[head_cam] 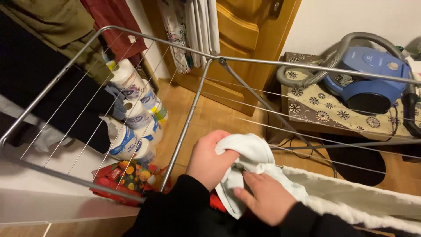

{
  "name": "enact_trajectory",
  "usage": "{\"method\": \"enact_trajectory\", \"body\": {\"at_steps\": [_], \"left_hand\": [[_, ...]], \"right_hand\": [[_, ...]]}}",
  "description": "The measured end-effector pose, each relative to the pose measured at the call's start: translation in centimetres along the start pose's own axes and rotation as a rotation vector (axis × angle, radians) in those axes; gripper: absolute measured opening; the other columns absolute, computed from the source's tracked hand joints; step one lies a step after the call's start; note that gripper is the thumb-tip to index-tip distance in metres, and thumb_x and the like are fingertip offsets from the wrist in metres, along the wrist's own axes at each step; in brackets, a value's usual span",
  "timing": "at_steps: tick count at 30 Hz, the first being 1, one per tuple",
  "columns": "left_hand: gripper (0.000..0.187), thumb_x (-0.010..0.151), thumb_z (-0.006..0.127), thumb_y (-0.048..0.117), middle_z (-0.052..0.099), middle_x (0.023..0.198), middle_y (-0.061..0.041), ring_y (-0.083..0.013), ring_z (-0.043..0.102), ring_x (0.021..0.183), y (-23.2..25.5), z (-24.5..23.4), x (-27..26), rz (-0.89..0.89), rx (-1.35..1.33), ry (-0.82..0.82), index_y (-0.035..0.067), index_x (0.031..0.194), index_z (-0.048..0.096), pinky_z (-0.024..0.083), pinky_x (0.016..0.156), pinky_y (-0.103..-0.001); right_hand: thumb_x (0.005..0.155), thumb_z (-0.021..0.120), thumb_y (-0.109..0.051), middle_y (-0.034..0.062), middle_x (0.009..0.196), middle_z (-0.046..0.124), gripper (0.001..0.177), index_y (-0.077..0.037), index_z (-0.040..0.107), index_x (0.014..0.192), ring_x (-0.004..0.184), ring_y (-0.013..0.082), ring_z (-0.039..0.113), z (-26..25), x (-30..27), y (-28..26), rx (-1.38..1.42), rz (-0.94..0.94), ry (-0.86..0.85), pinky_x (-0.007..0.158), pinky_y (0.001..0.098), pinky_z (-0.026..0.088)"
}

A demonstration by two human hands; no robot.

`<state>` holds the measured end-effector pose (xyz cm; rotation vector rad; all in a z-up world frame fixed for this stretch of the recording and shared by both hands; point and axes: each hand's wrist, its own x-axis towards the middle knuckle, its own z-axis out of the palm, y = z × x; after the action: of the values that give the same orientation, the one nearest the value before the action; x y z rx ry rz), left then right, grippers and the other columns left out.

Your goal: The person takes towels and cloths from a laundry basket and hangs them one by one on a metal drying rack. The person unfolds each item and drapes it over the rack bars, repeating the process for several pieces.

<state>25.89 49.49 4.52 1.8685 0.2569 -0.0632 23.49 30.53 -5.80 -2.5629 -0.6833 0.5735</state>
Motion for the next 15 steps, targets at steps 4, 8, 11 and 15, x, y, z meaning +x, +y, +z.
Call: {"method": "enact_trajectory", "body": {"at_steps": [4, 8, 11, 15], "left_hand": [[0.025, 0.07, 0.068, 0.018, 0.073, 0.081, 0.003, -0.0115, 0.064, 0.075, -0.1, 0.5, 0.1, -0.118, 0.032, -0.107, 0.015, 0.094, 0.076, 0.053, 0.072, -0.027], [0.029, 0.067, 0.062, 0.021, 0.075, 0.081, 0.005, -0.0145, 0.068, 0.078, -0.5, 0.2, 0.2, -0.151, 0.199, -0.182, 0.022, 0.092, 0.076, 0.053, 0.073, -0.029], [0.023, 0.073, 0.062, 0.027, 0.075, 0.079, 0.002, -0.0203, 0.066, 0.074, -1.6, 0.3, 0.4, -0.078, 0.234, -0.137, 0.023, 0.092, 0.074, 0.05, 0.072, -0.034], [0.015, 0.084, 0.064, 0.026, 0.06, 0.065, -0.003, -0.0241, 0.055, 0.064, -2.4, 0.9, 1.3, 0.116, 0.185, -0.043, 0.016, 0.078, 0.054, 0.045, 0.064, -0.04]], "right_hand": [[0.099, 0.032, -0.068, 0.0161, 0.113, 0.073, 0.066, -0.013, 0.068, 0.106, 0.109, 0.0359, 0.068, 1.2, 3.0, 0.8, 0.08, 0.255, -0.227, 0.098, 0.0463, 0.047], [0.084, 0.075, -0.046, 0.0083, 0.138, 0.069, 0.068, -0.013, 0.057, 0.141, 0.134, 0.0199, 0.061, 4.3, 4.7, 3.1, 0.721, -0.115, 0.209, 0.117, 0.0384, 0.042], [0.087, 0.069, -0.045, 0.0023, 0.142, 0.069, 0.06, -0.017, 0.061, 0.14, 0.133, 0.0142, 0.061, 5.5, 5.1, 5.2, 0.709, 0.091, 0.113, 0.117, 0.0333, 0.041], [0.092, 0.061, -0.049, -0.0127, 0.093, 0.084, 0.033, -0.025, 0.081, 0.099, 0.084, 0.003, 0.072, -2.7, 0.4, 2.3, 0.397, 0.277, -0.113, 0.083, 0.0208, 0.056]]}}
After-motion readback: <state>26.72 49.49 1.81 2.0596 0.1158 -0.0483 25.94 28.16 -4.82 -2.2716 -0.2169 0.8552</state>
